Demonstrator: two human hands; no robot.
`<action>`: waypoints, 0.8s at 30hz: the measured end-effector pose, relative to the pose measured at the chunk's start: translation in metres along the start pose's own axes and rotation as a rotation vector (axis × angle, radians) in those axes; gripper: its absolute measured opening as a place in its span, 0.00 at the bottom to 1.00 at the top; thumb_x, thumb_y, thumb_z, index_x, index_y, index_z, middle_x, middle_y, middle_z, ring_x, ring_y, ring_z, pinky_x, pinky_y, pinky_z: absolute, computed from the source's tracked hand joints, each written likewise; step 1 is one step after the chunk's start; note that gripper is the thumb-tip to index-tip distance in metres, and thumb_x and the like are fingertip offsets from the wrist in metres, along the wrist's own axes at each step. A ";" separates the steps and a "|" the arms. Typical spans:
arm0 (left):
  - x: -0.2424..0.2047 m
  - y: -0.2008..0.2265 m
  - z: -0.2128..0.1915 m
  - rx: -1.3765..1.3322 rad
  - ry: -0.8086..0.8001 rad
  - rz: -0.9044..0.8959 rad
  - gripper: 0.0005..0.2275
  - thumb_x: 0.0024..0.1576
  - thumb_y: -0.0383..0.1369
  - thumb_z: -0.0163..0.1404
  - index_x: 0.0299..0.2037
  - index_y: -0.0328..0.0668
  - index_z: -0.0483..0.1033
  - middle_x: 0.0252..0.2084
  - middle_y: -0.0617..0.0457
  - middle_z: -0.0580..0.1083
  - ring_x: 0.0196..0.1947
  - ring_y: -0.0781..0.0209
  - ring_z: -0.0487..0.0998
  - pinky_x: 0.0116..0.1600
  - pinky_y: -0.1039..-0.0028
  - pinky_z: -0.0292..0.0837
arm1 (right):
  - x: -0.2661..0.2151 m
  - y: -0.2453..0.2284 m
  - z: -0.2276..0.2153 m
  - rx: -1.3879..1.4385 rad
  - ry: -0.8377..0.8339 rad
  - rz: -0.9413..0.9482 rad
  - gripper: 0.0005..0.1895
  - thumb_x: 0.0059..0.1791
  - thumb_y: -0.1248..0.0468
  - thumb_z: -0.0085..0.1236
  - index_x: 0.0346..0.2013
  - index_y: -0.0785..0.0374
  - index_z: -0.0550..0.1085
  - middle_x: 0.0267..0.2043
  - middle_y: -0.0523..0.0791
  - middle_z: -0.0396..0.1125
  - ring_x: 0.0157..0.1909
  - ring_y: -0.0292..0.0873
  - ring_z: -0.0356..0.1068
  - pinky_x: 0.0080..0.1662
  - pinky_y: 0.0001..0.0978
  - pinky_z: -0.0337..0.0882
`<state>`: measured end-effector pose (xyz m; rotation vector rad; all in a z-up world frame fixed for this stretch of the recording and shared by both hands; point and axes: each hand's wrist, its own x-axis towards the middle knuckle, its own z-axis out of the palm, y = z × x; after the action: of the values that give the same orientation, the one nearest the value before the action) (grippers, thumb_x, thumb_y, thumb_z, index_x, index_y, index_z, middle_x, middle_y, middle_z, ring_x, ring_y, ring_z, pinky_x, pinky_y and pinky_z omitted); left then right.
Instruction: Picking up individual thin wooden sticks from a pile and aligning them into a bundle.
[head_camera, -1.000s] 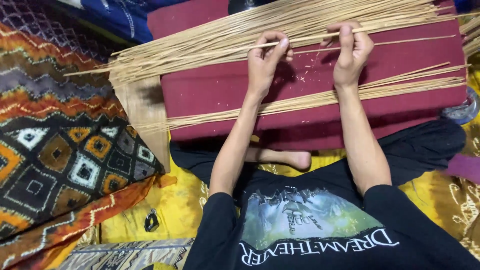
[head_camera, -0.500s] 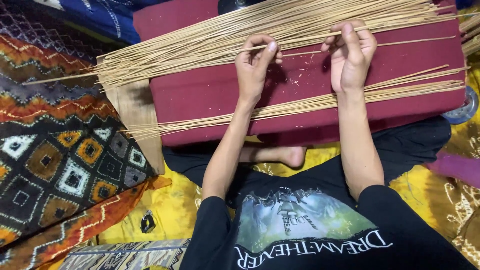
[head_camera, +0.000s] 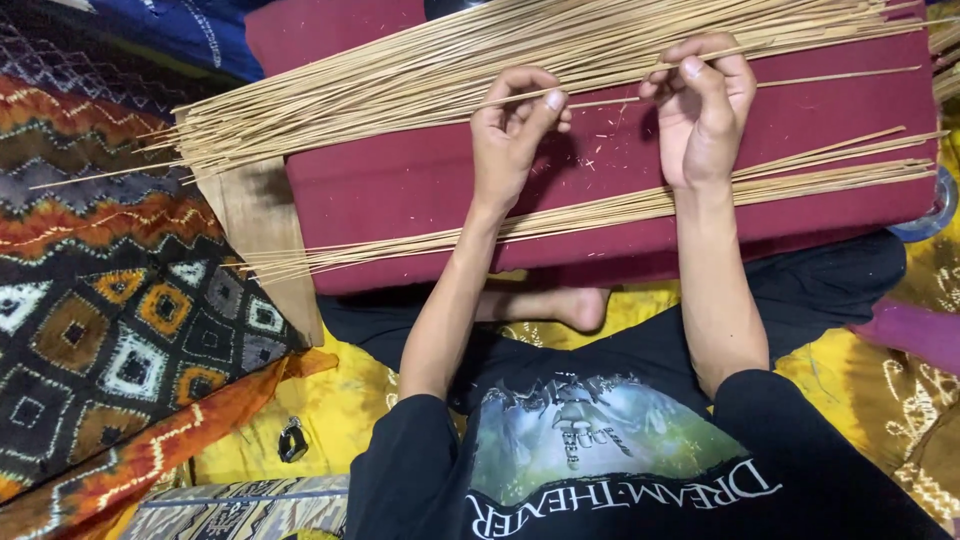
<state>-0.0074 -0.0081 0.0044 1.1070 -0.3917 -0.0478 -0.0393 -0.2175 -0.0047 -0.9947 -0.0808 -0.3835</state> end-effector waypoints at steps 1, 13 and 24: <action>0.000 0.003 0.002 0.018 -0.009 -0.043 0.08 0.60 0.24 0.55 0.48 0.36 0.74 0.36 0.51 0.78 0.33 0.66 0.81 0.41 0.77 0.82 | 0.001 0.000 0.000 0.002 0.007 -0.013 0.05 0.56 0.69 0.50 0.46 0.61 0.71 0.44 0.45 0.68 0.41 0.37 0.69 0.47 0.29 0.75; -0.005 0.008 0.007 0.170 0.026 -0.069 0.06 0.61 0.31 0.54 0.37 0.35 0.78 0.23 0.59 0.70 0.19 0.72 0.66 0.25 0.83 0.62 | -0.001 -0.006 0.003 -0.014 0.004 -0.046 0.04 0.56 0.67 0.48 0.45 0.59 0.70 0.43 0.44 0.66 0.42 0.35 0.66 0.48 0.28 0.72; -0.004 0.007 0.008 0.256 -0.012 -0.060 0.04 0.60 0.29 0.55 0.42 0.40 0.77 0.33 0.59 0.76 0.28 0.74 0.71 0.35 0.85 0.67 | -0.001 -0.005 0.001 -0.031 0.000 -0.046 0.06 0.53 0.68 0.45 0.44 0.61 0.69 0.45 0.44 0.65 0.43 0.38 0.66 0.49 0.30 0.72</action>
<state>-0.0147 -0.0106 0.0121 1.3716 -0.3821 -0.0589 -0.0420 -0.2191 -0.0003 -1.0247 -0.0978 -0.4280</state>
